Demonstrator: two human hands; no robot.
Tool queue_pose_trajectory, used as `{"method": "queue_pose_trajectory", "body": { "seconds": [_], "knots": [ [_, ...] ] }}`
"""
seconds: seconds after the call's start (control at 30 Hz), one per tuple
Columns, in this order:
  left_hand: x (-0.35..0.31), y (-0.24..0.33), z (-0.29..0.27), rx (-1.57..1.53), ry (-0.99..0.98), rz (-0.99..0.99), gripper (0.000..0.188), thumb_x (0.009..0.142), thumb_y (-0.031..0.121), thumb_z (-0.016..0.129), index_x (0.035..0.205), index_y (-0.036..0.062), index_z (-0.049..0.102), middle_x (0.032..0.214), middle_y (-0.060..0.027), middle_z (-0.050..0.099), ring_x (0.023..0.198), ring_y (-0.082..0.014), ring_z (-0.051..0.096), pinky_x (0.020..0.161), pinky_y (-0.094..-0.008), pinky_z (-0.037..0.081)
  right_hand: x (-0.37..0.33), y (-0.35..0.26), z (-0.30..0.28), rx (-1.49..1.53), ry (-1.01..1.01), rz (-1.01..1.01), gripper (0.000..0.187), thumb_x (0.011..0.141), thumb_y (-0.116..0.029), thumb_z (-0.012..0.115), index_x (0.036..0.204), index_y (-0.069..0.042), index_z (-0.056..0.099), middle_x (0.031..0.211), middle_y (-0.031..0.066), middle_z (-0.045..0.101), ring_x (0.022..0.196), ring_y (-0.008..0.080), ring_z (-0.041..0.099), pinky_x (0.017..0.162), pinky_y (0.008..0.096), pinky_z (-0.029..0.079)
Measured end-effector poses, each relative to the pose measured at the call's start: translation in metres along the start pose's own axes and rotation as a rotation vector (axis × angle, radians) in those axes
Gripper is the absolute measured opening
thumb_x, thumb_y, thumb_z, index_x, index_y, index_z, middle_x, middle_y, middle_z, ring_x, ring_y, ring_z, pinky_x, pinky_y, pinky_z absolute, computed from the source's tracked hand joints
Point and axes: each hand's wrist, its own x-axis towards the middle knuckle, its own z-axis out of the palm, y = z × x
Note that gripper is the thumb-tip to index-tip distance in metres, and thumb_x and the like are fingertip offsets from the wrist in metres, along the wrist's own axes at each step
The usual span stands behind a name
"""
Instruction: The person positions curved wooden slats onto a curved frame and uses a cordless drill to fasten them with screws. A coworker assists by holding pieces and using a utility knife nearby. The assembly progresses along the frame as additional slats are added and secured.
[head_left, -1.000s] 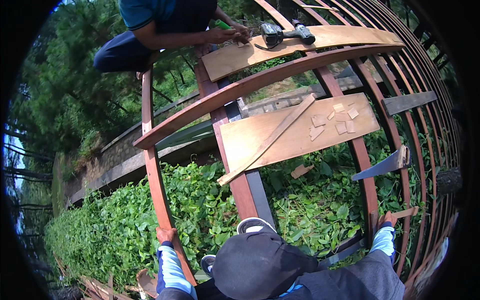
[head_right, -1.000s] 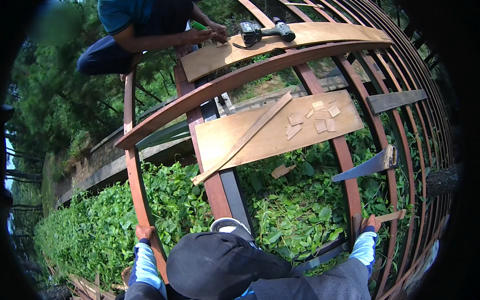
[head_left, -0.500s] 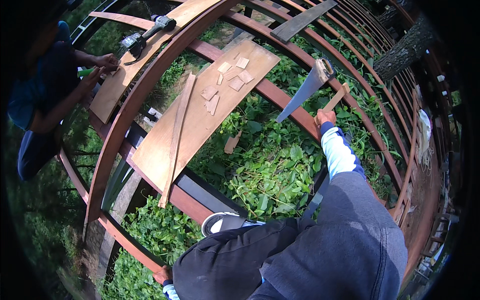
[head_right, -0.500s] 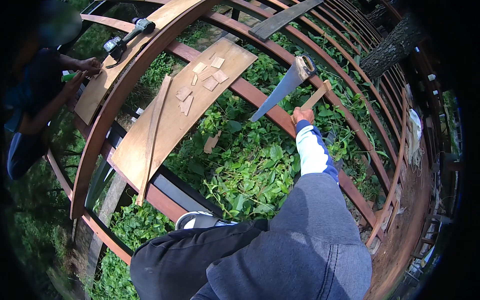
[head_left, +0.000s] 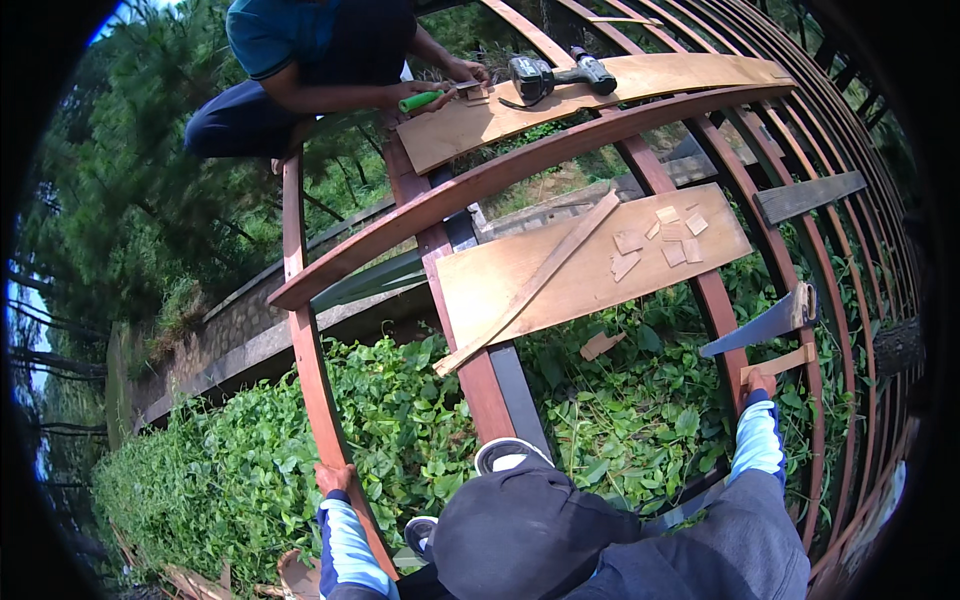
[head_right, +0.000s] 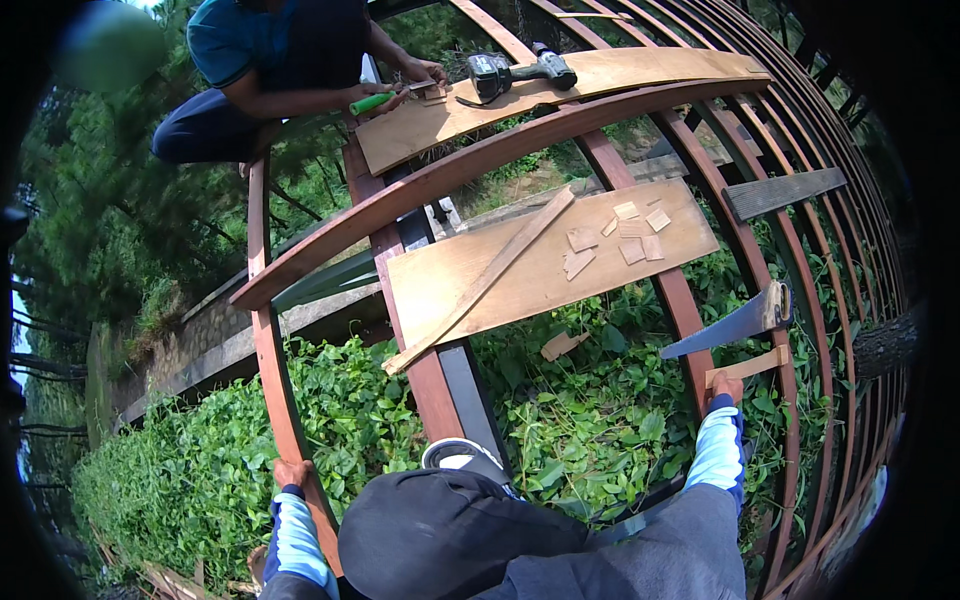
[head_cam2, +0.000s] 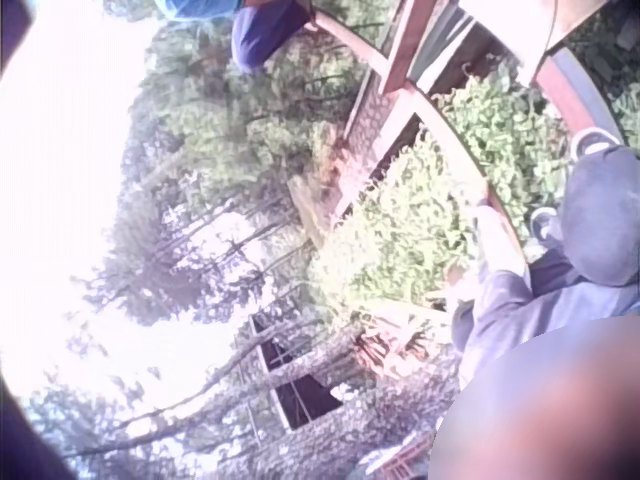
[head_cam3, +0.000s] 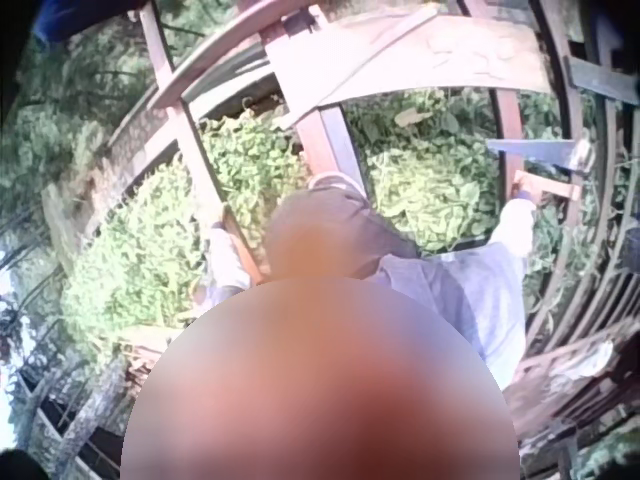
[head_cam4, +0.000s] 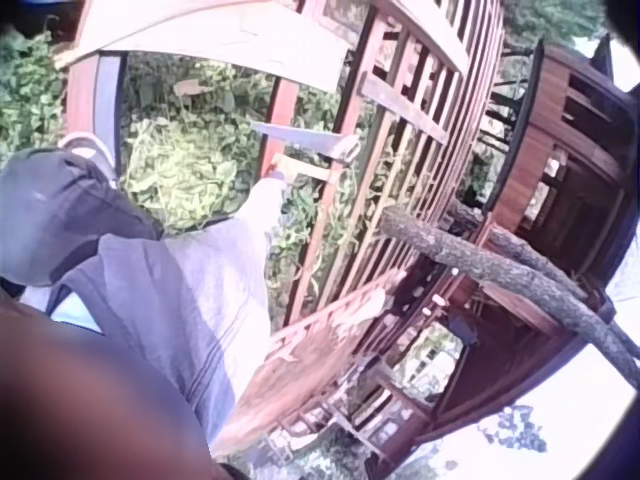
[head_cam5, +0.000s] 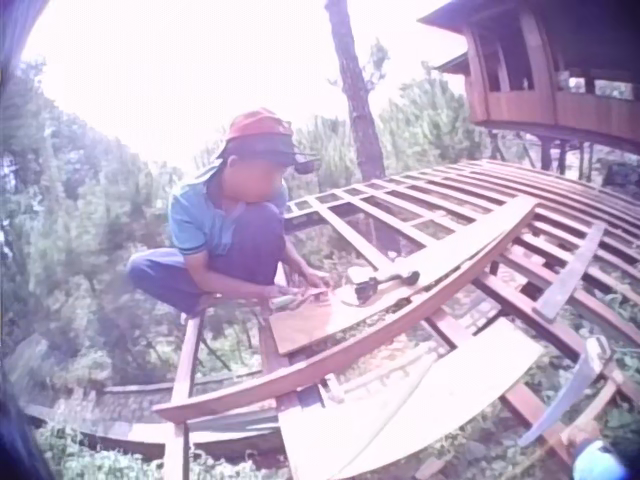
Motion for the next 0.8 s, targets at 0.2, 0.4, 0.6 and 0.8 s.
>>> {"method": "queue_pose_trajectory", "body": {
  "seconds": [0.2,0.4,0.6,0.8],
  "knots": [
    [-0.001,0.0,0.0,-0.013,-0.042,-0.033,0.07,0.055,0.025,0.085,0.107,-0.0067,0.051,0.107,-0.0299,0.062,0.103,-0.0444,0.06,0.092,-0.0474,0.05,0.0,0.007,0.006,0.012,0.087,0.121,0.044,0.088,-0.035,0.056,0.079,0.007,0.068,0.073,0.0214,0.066,0.061,0.0337,0.063,0.052,0.0437,0.05],
    [-0.005,0.005,-0.001,-0.028,-0.015,-0.063,0.071,0.054,0.025,0.086,0.107,-0.0062,0.051,0.106,-0.0292,0.063,0.103,-0.0432,0.061,0.092,-0.0461,0.051,-0.046,-0.024,-0.003,-0.202,0.333,-0.391,0.038,0.094,-0.026,0.049,0.117,0.005,0.054,0.11,0.0271,0.06,0.1,0.0392,0.06,0.088,0.0433,0.048],
    [-0.011,0.013,-0.007,-0.044,0.005,-0.077,0.069,0.055,0.022,0.085,0.109,-0.0057,0.051,0.107,-0.0291,0.063,0.101,-0.0437,0.062,0.091,-0.0461,0.051,-0.191,-0.134,0.072,0.039,-0.031,-0.887,0.027,0.097,-0.017,0.049,0.116,0.002,0.055,0.106,0.0215,0.062,0.092,0.0349,0.062,0.079,0.0395,0.051],
    [-0.018,0.019,-0.016,-0.067,-0.017,-0.094,0.067,0.054,0.021,0.084,0.107,-0.0041,0.052,0.105,-0.0286,0.063,0.101,-0.044,0.061,0.09,-0.0475,0.051,-0.346,-0.232,0.161,0.22,-0.617,-1.189,0.019,0.092,-0.009,0.053,0.108,0.001,0.057,0.097,0.0204,0.063,0.083,0.036,0.064,0.074,0.0409,0.052]
  ]
}}
